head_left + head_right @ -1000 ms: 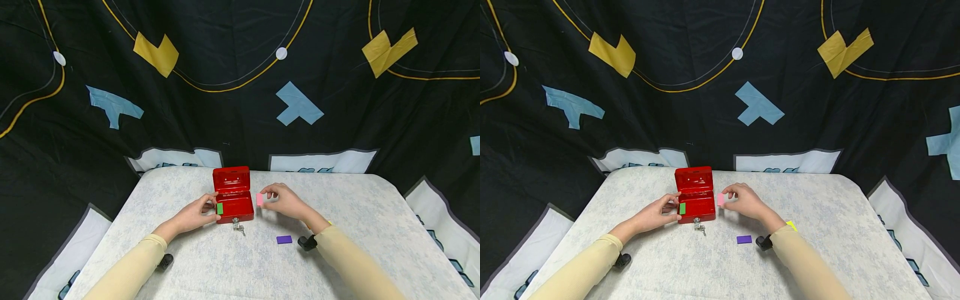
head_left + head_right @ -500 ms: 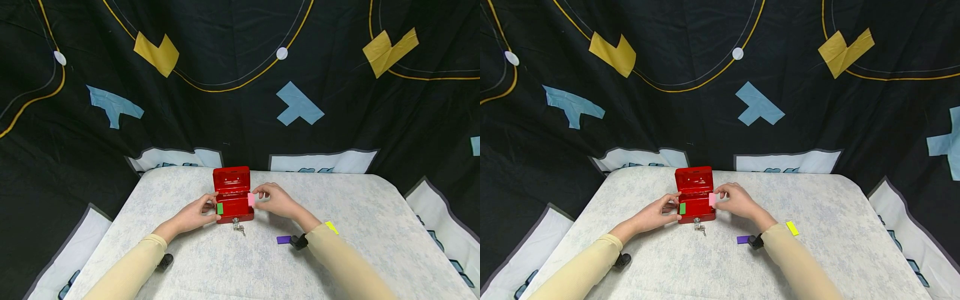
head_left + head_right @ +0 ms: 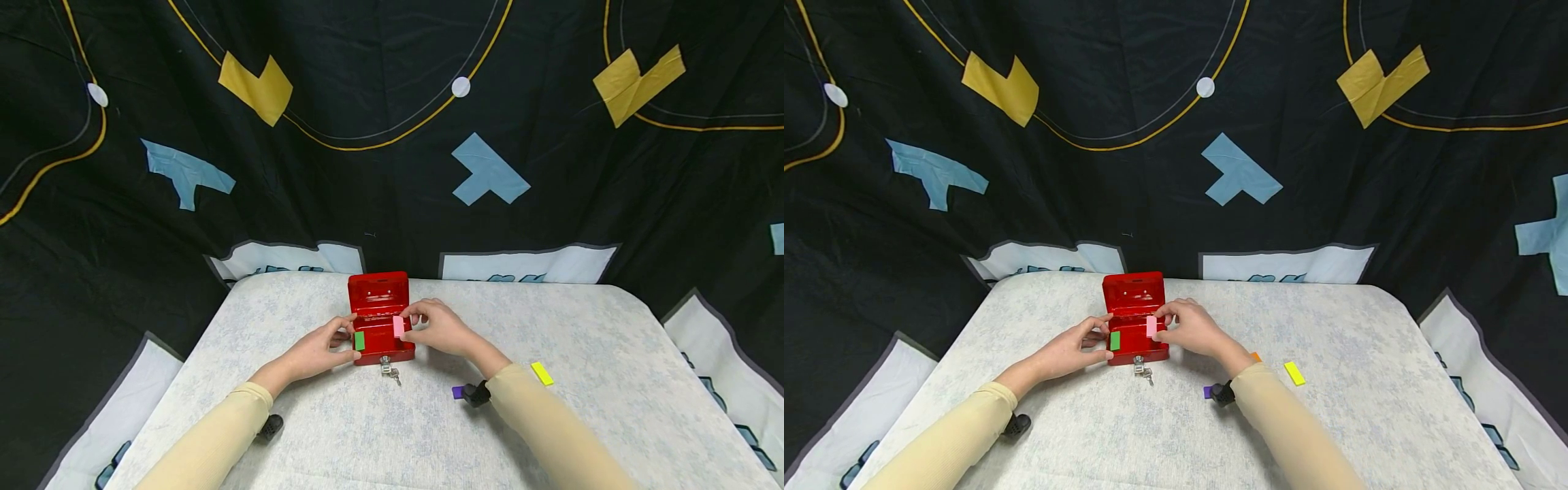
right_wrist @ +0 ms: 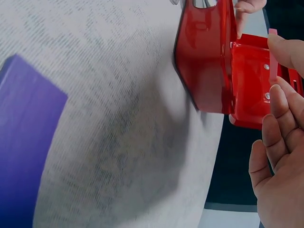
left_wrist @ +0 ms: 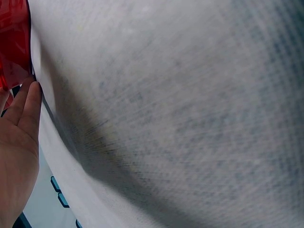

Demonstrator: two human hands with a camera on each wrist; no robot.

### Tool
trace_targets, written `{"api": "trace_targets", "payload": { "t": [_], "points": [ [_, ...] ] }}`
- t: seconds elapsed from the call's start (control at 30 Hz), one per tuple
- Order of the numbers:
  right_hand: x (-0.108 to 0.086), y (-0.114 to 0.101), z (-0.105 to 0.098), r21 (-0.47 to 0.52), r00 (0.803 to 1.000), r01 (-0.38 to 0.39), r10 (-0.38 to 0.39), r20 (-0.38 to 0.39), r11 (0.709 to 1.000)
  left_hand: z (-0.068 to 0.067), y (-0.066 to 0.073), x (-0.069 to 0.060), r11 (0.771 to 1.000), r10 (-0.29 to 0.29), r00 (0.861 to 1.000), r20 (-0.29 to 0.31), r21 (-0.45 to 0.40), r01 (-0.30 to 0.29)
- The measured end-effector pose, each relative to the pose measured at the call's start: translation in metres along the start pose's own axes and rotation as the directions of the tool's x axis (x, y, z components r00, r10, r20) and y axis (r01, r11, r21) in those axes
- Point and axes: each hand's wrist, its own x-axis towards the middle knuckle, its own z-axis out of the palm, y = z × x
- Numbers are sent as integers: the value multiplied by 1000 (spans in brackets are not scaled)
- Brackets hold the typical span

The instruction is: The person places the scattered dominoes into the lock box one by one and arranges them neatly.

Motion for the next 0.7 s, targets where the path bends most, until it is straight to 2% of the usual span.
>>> {"api": "trace_targets", "payload": {
  "t": [0.5,0.7],
  "points": [
    [10,-6,12,-18,999,38,-37,16,999,1,0,0,1000,-6,1000,-1,-1,6],
    [14,-10,16,-67,999,50,-50,12,996,1,0,0,1000,-8,1000,1,-14,8]
  ]
}}
